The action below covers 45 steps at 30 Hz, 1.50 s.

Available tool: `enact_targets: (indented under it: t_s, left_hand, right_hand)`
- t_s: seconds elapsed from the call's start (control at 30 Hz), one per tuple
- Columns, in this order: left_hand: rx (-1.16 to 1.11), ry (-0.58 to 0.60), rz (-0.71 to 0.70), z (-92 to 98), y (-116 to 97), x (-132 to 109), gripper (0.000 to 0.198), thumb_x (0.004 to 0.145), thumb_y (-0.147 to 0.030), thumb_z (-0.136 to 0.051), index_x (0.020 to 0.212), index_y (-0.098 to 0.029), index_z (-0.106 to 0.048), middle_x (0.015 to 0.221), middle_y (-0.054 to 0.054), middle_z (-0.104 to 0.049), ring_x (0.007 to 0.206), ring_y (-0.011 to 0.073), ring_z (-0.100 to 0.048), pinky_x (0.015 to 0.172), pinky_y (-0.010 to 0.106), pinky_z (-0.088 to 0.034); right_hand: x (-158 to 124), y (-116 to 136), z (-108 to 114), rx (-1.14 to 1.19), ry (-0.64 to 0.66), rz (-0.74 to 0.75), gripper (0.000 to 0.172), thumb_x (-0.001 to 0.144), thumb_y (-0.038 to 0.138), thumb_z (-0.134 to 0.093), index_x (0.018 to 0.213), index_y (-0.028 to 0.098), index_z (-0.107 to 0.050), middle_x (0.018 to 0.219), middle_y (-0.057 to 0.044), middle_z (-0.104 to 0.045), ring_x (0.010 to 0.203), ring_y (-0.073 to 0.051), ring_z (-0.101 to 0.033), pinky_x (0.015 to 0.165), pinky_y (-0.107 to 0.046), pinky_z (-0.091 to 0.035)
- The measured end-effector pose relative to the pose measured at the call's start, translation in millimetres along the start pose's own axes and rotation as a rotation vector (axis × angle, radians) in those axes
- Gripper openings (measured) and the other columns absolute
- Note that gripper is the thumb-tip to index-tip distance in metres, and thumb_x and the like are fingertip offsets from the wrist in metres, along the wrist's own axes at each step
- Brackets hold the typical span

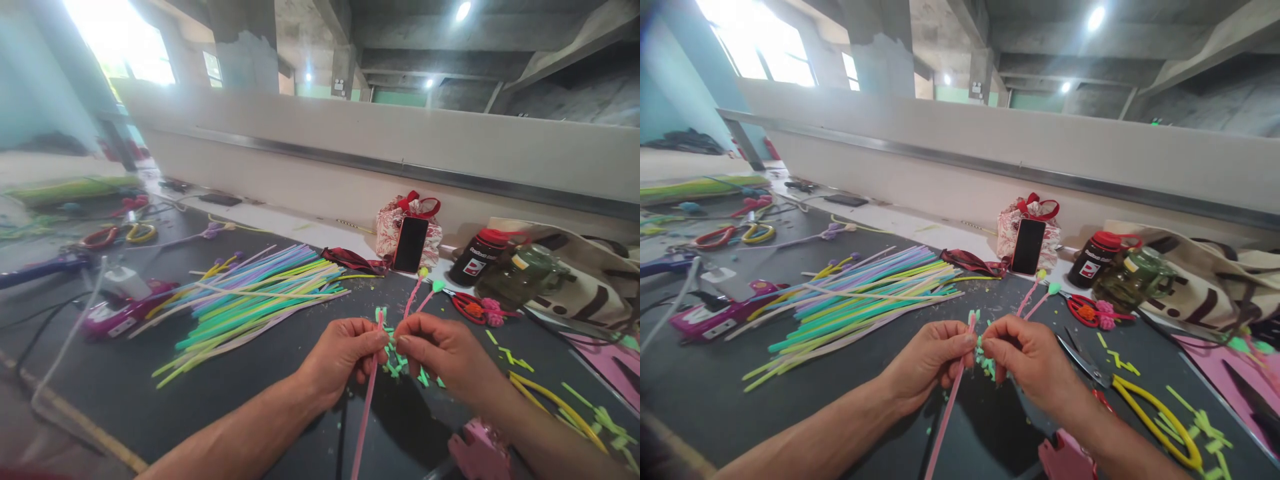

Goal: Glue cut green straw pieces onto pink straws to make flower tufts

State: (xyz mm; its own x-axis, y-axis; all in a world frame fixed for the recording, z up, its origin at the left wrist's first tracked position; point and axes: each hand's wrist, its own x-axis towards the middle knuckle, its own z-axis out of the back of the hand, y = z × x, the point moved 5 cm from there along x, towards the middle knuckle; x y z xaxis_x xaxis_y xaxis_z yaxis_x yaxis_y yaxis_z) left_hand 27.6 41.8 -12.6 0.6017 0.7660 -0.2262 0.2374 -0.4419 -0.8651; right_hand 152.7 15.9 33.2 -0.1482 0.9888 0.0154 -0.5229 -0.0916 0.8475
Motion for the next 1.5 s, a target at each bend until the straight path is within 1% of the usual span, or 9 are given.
enact_targets:
  t_s: [0.33, 0.5, 0.6, 0.67, 0.77, 0.83, 0.93, 1.13, 1.5]
  left_hand:
    - [0.009, 0.023, 0.007, -0.7, 0, 0, 0.029, 0.066, -0.036, -0.066, 0.056, -0.012, -0.054, 0.046, -0.003, -0.052, 0.033, 0.0011, -0.039, 0.033, 0.013, -0.028]
    - [-0.038, 0.006, 0.049, 3.0, 1, 2, 0.030, 0.062, -0.036, -0.068, 0.055, -0.012, -0.052, 0.046, -0.004, -0.050, 0.033, 0.0008, -0.037, 0.033, 0.013, -0.024]
    - [-0.078, -0.003, 0.074, 6.3, 2, 4, 0.031, 0.064, -0.036, -0.067, 0.053, -0.012, -0.050, 0.041, -0.005, -0.045, 0.032, 0.0003, -0.033, 0.032, 0.013, -0.020]
    - [-0.093, 0.004, 0.093, 7.7, 3, 5, 0.031, 0.066, -0.036, -0.065, 0.053, -0.012, -0.050, 0.040, -0.006, -0.042, 0.031, 0.0002, -0.032, 0.032, 0.014, -0.018]
    - [-0.118, 0.017, 0.120, 8.3, 4, 6, 0.030, 0.066, -0.035, -0.065, 0.054, -0.012, -0.050, 0.041, -0.006, -0.042, 0.031, -0.0001, -0.031, 0.032, 0.014, -0.017]
    - [-0.125, 0.019, 0.126, 7.9, 4, 6, 0.029, 0.066, -0.034, -0.065, 0.054, -0.012, -0.050, 0.043, -0.006, -0.043, 0.031, -0.0005, -0.031, 0.032, 0.014, -0.017]
    - [-0.104, 0.023, 0.114, 6.3, 4, 5, 0.028, 0.066, -0.033, -0.065, 0.054, -0.013, -0.050, 0.042, -0.006, -0.044, 0.031, -0.0002, -0.031, 0.032, 0.014, -0.018]
    - [-0.024, 0.029, 0.060, 2.9, 4, 3, 0.027, 0.065, -0.033, -0.065, 0.056, -0.012, -0.052, 0.047, -0.004, -0.051, 0.033, 0.0007, -0.037, 0.033, 0.014, -0.024]
    - [0.166, -0.054, 0.015, 4.1, -3, 0, 0.029, 0.062, -0.040, -0.066, 0.063, -0.013, -0.055, 0.050, -0.004, -0.053, 0.036, 0.0023, -0.037, 0.036, 0.015, -0.025]
  right_hand:
    - [1, -13, -14, 0.520, 0.113, -0.238, 0.022, 0.075, 0.036, -0.062, 0.068, 0.015, -0.059, 0.057, 0.003, -0.058, 0.036, -0.003, -0.047, 0.033, -0.014, -0.025]
    - [5, -22, -12, 0.570, 0.096, -0.260, 0.025, 0.076, 0.040, -0.058, 0.074, 0.016, -0.062, 0.065, 0.001, -0.061, 0.037, -0.004, -0.048, 0.032, -0.016, -0.024]
    - [9, -31, 2, 0.352, 0.007, -0.223, 0.025, 0.080, 0.040, -0.052, 0.086, 0.019, -0.064, 0.060, 0.003, -0.057, 0.040, -0.007, -0.048, 0.036, -0.018, -0.028]
    - [11, -32, 14, -0.037, -0.029, -0.089, 0.019, 0.079, 0.033, -0.052, 0.085, 0.021, -0.066, 0.061, 0.001, -0.059, 0.050, -0.012, -0.054, 0.045, -0.022, -0.037]
    - [12, -25, 29, -0.592, -0.125, 0.243, 0.027, 0.072, 0.015, -0.052, 0.091, 0.027, -0.068, 0.099, -0.005, -0.064, 0.087, -0.023, -0.058, 0.072, -0.035, -0.043]
    - [10, -24, 38, -0.657, -0.168, 0.281, 0.031, 0.075, 0.016, -0.050, 0.097, 0.028, -0.066, 0.097, -0.005, -0.065, 0.084, -0.022, -0.059, 0.071, -0.035, -0.043]
    - [8, -25, 41, -0.445, -0.105, 0.105, 0.021, 0.081, 0.030, -0.048, 0.083, 0.024, -0.068, 0.062, 0.000, -0.062, 0.054, -0.015, -0.055, 0.050, -0.025, -0.041]
    - [0, -10, 10, 0.114, 0.017, -0.078, 0.011, 0.070, 0.027, -0.063, 0.079, 0.022, -0.065, 0.062, 0.004, -0.059, 0.052, -0.009, -0.050, 0.046, -0.019, -0.037]
    - [4, -8, -3, 0.310, -0.041, -0.171, 0.005, 0.067, 0.020, -0.061, 0.063, 0.018, -0.059, 0.043, 0.008, -0.047, 0.039, -0.005, -0.040, 0.039, -0.018, -0.027]
